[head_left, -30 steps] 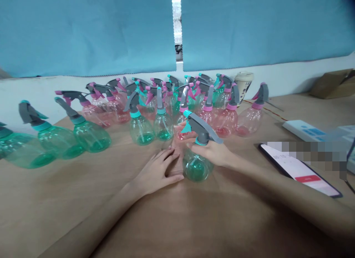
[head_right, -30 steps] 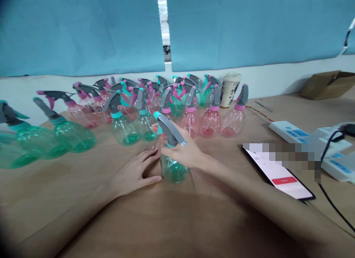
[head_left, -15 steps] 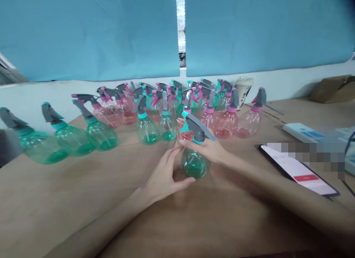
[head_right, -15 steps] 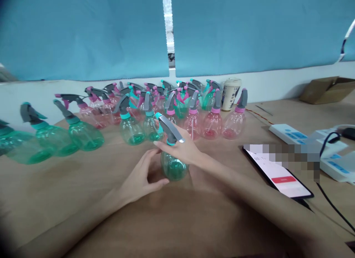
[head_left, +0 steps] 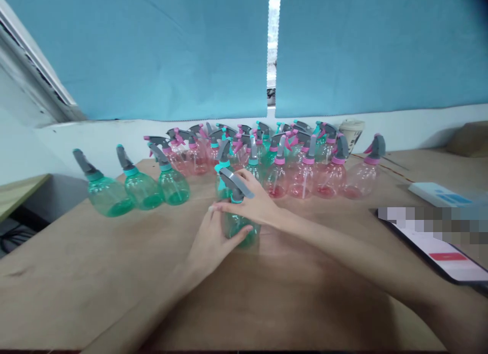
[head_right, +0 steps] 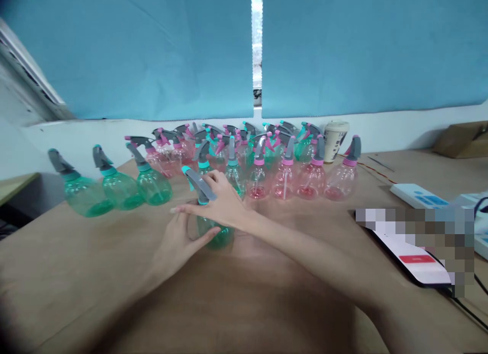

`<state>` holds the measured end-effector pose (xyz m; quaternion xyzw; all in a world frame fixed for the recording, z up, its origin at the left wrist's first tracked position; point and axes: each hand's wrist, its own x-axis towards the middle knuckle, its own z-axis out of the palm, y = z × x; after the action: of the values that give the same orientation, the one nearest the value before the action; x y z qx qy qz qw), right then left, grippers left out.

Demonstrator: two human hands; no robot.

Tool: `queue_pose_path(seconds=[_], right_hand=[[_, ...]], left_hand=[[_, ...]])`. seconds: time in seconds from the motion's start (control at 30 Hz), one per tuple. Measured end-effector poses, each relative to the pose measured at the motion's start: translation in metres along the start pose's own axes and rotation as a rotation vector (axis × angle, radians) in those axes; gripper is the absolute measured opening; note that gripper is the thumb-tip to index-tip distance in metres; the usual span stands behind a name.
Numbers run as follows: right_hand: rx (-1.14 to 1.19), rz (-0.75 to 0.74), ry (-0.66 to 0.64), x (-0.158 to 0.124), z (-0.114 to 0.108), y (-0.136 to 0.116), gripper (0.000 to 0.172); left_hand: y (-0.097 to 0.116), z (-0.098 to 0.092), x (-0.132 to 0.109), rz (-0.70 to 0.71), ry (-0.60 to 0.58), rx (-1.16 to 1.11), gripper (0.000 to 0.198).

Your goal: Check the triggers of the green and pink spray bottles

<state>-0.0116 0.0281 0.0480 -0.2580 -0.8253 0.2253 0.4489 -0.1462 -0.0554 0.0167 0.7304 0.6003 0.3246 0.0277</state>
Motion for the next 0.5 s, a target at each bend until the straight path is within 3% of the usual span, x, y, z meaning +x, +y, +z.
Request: queue_pose_path(seconds=[0.1,0.2,0.33,0.5], right_hand=[[-0.084,-0.009,-0.155,0.010,0.000,-0.003,0.056],[-0.218,0.059,-0.259,0.016,-0.008,-0.004,0.072],[-0.409,0.165,-0.215,0.029,-0.015,0.000,0.065],[-0.524,0.314,-0.150,0.047,-0.008,0.007,0.054]], left_hand=[[-0.020,-0.022,0.000,0.021,0.001,0.046,0.052],[-0.047,-0.039,0.004,0.007,0.117,0.144,0.057],[-0.075,-0.051,0.020,-0.016,0.142,0.304,0.063],[-0.074,-0.059,0.045,-0.147,0.058,0.491,0.065]])
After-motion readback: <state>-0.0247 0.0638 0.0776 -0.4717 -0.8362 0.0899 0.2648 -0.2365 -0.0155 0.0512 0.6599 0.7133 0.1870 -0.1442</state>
